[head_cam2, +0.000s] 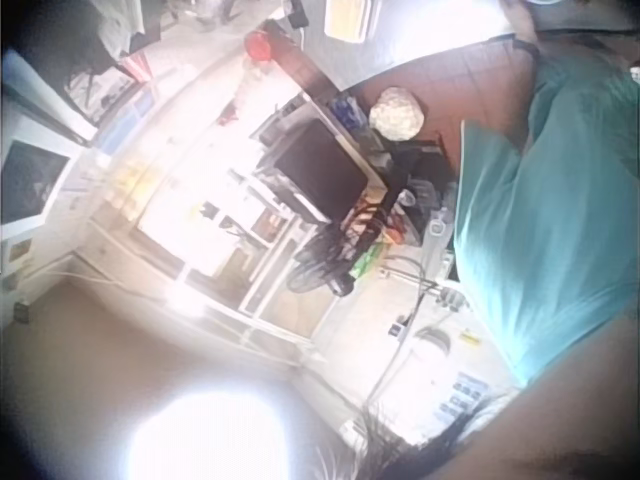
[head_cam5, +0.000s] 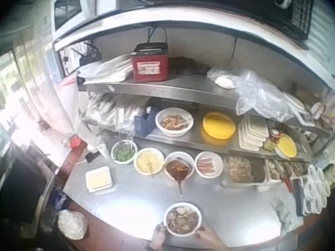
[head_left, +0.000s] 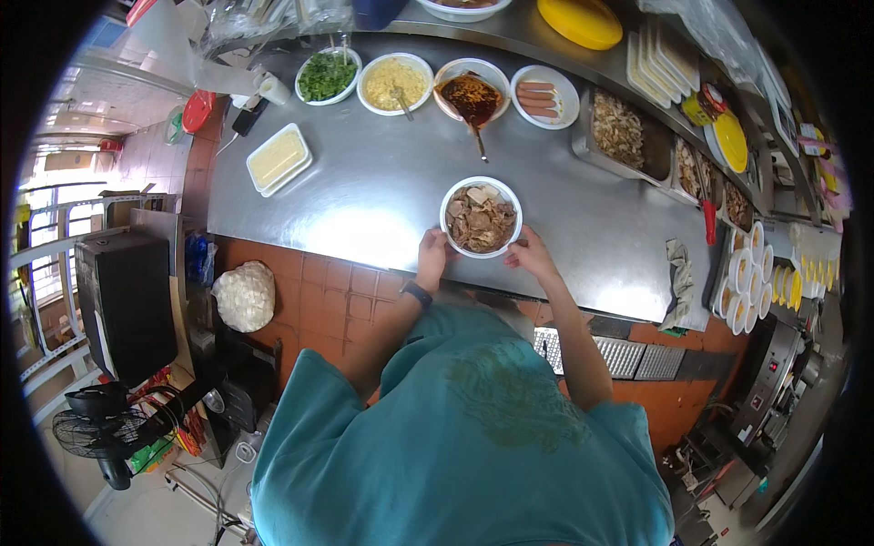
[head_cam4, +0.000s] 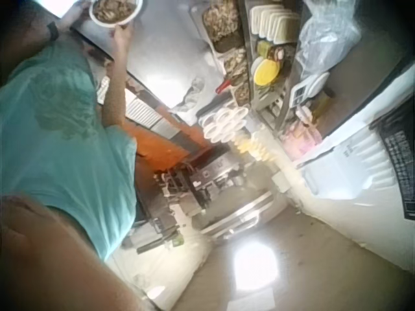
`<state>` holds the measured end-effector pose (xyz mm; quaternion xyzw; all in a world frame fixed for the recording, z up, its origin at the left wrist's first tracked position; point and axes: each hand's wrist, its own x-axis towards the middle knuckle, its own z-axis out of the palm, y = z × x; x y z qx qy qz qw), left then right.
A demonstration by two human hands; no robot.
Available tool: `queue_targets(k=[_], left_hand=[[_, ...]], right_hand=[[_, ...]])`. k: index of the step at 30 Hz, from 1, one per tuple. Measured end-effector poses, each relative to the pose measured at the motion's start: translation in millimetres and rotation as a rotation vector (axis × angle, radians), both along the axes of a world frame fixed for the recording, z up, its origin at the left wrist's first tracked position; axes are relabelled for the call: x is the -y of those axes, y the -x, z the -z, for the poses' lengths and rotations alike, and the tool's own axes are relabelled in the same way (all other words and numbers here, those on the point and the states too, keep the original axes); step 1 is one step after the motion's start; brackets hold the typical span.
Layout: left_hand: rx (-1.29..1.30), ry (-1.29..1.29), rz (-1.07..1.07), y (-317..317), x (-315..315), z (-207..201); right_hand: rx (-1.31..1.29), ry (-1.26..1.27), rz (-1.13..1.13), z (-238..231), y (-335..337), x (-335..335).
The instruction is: The person assembles a food order by placing fried tofu and cooked meat into a bowl, adding chopped green onions and a dark sauce, then ladling broth over the contents. The person closes the bowl with a yellow lid and attaches a pink order tag. The person then portions fried tofu into several small bowls.
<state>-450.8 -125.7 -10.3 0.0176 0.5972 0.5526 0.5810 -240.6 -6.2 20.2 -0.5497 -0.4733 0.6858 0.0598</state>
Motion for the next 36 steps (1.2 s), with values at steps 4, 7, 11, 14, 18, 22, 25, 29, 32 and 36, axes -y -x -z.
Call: queue_targets(k=[4, 7, 11, 14, 18, 22, 25, 29, 32, 36], left_hand=[[0.002, 0.012, -0.095, 30.6, 3.1, -5.1], [-0.038, 0.027, -0.179, 48.9, 3.3, -4.4], [-0.16, 0.054, -0.307, 62.6, 7.0, -1.2], [-0.224, 0.041, -0.434, 73.7, 8.5, -0.1], [-0.302, 0.086, -0.498, 98.9, 9.0, -0.6], [-0.289, 0.076, -0.613, 114.0, 10.6, -4.5], [-0.224, 0.185, -0.612, 121.7, 19.5, -13.0], [-0.045, 0.124, -0.371, 134.9, 42.9, -32.3], [-0.078, 0.06, -0.339, 140.7, 46.8, -41.2], [-0.036, 0.053, -0.279, 158.8, 37.3, -39.9]], right_hand=[[0.004, 0.034, -0.119, 4.0, 30.3, -13.4], [0.143, -0.114, -0.18, -3.4, 50.5, -18.6], [0.323, -0.512, -0.164, -38.9, 73.4, -28.2], [0.231, -0.614, -0.23, -78.0, 93.0, -25.0], [0.173, -0.662, -0.347, -112.8, 136.8, -10.1], [0.156, -0.653, -0.309, -111.2, 162.7, -6.3], [0.092, -0.616, -0.191, -87.4, 163.7, -7.3], [0.025, -0.608, -0.121, -44.7, 177.0, -24.7], [0.021, -0.647, -0.029, -24.2, 208.2, -30.4], [0.068, -0.639, 0.052, -19.8, 233.6, -38.4]])
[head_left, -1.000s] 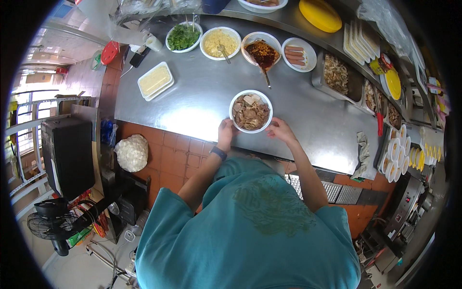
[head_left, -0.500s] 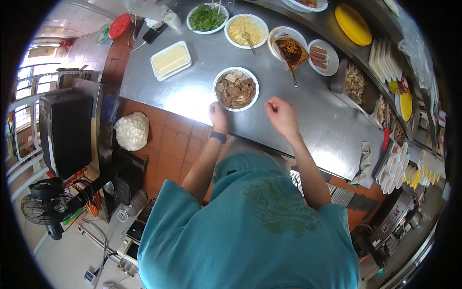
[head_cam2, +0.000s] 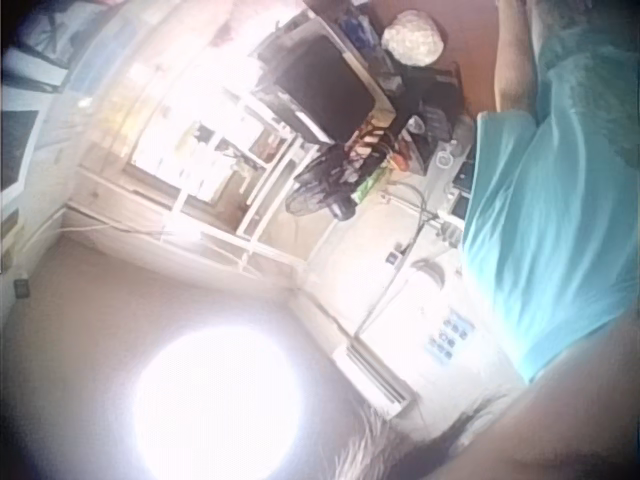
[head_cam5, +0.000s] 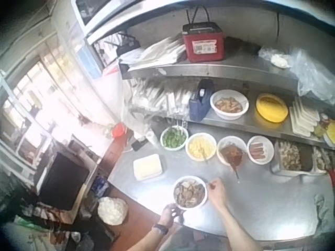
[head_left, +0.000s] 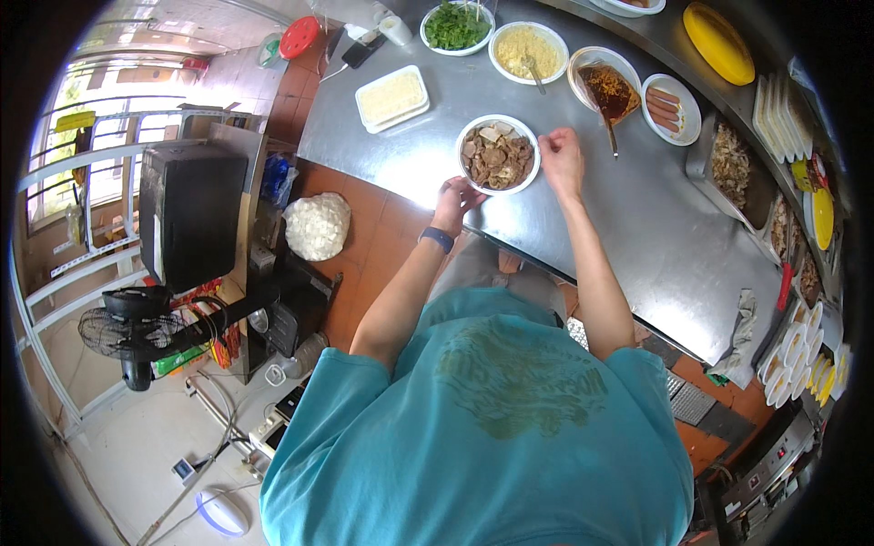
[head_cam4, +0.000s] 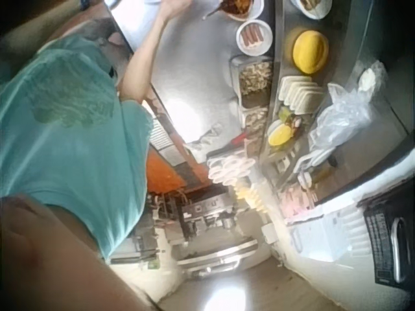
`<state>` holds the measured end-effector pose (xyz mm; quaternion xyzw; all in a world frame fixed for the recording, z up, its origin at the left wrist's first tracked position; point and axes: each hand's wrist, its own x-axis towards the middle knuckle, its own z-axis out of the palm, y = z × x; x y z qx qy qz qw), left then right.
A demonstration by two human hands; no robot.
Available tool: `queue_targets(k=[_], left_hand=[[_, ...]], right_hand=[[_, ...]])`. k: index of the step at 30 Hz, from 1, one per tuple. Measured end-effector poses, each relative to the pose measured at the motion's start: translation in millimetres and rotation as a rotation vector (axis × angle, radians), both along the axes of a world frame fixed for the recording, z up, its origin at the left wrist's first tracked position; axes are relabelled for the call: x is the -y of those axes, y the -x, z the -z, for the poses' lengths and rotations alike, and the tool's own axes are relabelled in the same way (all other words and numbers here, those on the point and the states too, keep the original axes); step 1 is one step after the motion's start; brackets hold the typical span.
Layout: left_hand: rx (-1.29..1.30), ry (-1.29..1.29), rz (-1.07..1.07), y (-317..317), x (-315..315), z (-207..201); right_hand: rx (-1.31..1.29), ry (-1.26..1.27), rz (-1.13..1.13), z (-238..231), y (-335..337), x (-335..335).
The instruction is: The person assembles a food order by placing fried tofu and cooked meat into a bowl, adding chopped green onions and a dark sauce, then ladling broth over the contents. The person closes the bowl with a yellow lid and attaches a pink order tag. The person then portions fried tofu into several small bowls.
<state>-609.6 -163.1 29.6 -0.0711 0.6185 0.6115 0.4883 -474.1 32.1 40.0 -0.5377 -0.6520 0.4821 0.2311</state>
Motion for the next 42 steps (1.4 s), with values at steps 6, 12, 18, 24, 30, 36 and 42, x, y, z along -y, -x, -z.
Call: queue_targets(k=[6, 12, 18, 24, 30, 36, 42], left_hand=[[-0.032, 0.029, 0.059, 58.0, -18.1, 5.6], [-0.011, 0.044, 0.234, 119.8, -37.0, 18.5], [0.028, -0.019, 0.237, 144.6, -50.7, 31.8], [0.015, -0.011, 0.273, 154.4, -61.4, 29.4], [0.011, 0.023, 0.231, 170.4, -83.1, 25.7], [0.005, -0.009, 0.177, 172.8, -95.5, 36.2], [0.021, 0.018, 0.174, 171.4, -95.5, 29.4]], right_hand=[[0.094, -0.035, 0.131, 3.7, 27.1, -12.4], [0.131, 0.104, 0.248, 33.2, 85.9, -64.3], [0.408, -0.243, 0.21, 32.8, 103.7, -87.1], [0.488, -0.559, 0.18, 17.9, 106.5, -87.6], [0.51, -0.613, 0.01, 33.1, 105.5, -95.6], [0.334, -0.229, 0.072, 45.9, 89.4, -90.0], [0.156, 0.128, 0.17, 50.7, 90.1, -98.9]])
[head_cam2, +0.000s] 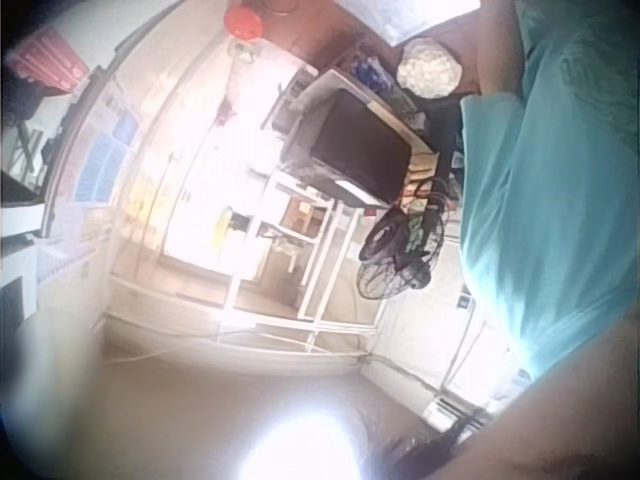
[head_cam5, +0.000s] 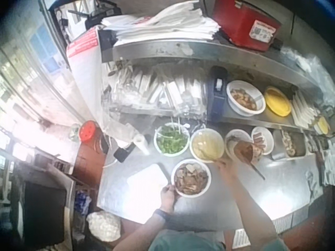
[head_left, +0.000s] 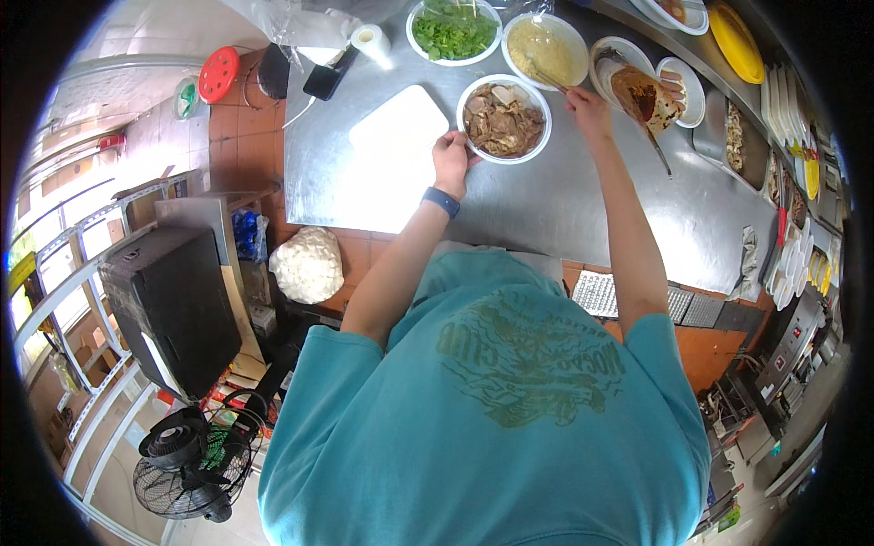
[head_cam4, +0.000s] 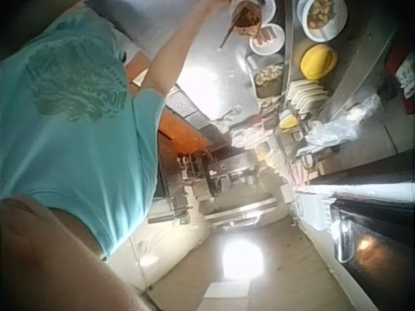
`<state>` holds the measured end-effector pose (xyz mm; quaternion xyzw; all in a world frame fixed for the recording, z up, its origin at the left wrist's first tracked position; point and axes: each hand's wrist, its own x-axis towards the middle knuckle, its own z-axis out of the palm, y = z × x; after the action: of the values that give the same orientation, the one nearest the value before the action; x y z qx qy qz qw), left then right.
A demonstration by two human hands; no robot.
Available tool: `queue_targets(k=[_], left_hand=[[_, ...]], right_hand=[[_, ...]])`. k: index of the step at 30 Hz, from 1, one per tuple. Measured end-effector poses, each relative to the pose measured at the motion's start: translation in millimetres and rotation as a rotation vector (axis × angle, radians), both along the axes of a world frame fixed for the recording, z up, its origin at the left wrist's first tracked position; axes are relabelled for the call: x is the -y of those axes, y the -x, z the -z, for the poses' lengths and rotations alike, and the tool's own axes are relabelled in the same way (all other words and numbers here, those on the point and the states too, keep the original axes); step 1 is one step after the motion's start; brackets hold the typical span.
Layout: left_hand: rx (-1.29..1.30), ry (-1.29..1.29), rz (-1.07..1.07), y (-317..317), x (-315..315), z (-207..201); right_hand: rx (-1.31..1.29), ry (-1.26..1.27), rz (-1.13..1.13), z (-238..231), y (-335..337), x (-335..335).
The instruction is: The person assembles a food order by placing fried tofu and cooked meat into a bowl, adding chopped green onions and a dark sauce, then ladling broth over the contents. The person closes the bowl with a yellow lid and attaches a pink order tag. The person then portions fried tofu into several small bowls.
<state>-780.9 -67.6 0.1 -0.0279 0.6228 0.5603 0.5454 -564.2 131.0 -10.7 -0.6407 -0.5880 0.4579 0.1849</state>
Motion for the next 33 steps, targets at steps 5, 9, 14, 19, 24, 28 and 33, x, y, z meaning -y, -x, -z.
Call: queue_targets(k=[5, 9, 14, 19, 24, 28, 33], left_hand=[[0.035, 0.013, 0.015, 0.3, 1.8, -7.2], [0.031, 0.006, 0.023, -0.7, 3.5, -5.8], [0.032, -0.021, 0.006, 0.6, 3.5, -3.7], [0.038, -0.048, -0.025, -0.2, 4.9, -2.5], [0.022, -0.031, -0.009, 0.5, 4.7, -1.3], [0.008, -0.02, 0.001, 0.8, 3.2, -2.8], [0.025, -0.024, 0.005, 1.5, 4.1, -7.4]], right_hand=[[-0.473, 0.387, 0.293, 6.7, 0.3, 3.8], [-0.589, 0.464, 0.384, 10.8, -5.0, 7.2], [-0.67, 0.432, 0.434, -8.0, -15.8, 21.8], [-0.147, -0.184, -0.05, -57.4, -20.3, 56.7], [0.173, -0.747, -0.349, -92.3, -7.1, 69.5], [0.356, -0.731, -0.242, -90.5, -0.6, 50.3], [0.44, -0.537, -0.242, -40.6, 7.5, 17.6]])
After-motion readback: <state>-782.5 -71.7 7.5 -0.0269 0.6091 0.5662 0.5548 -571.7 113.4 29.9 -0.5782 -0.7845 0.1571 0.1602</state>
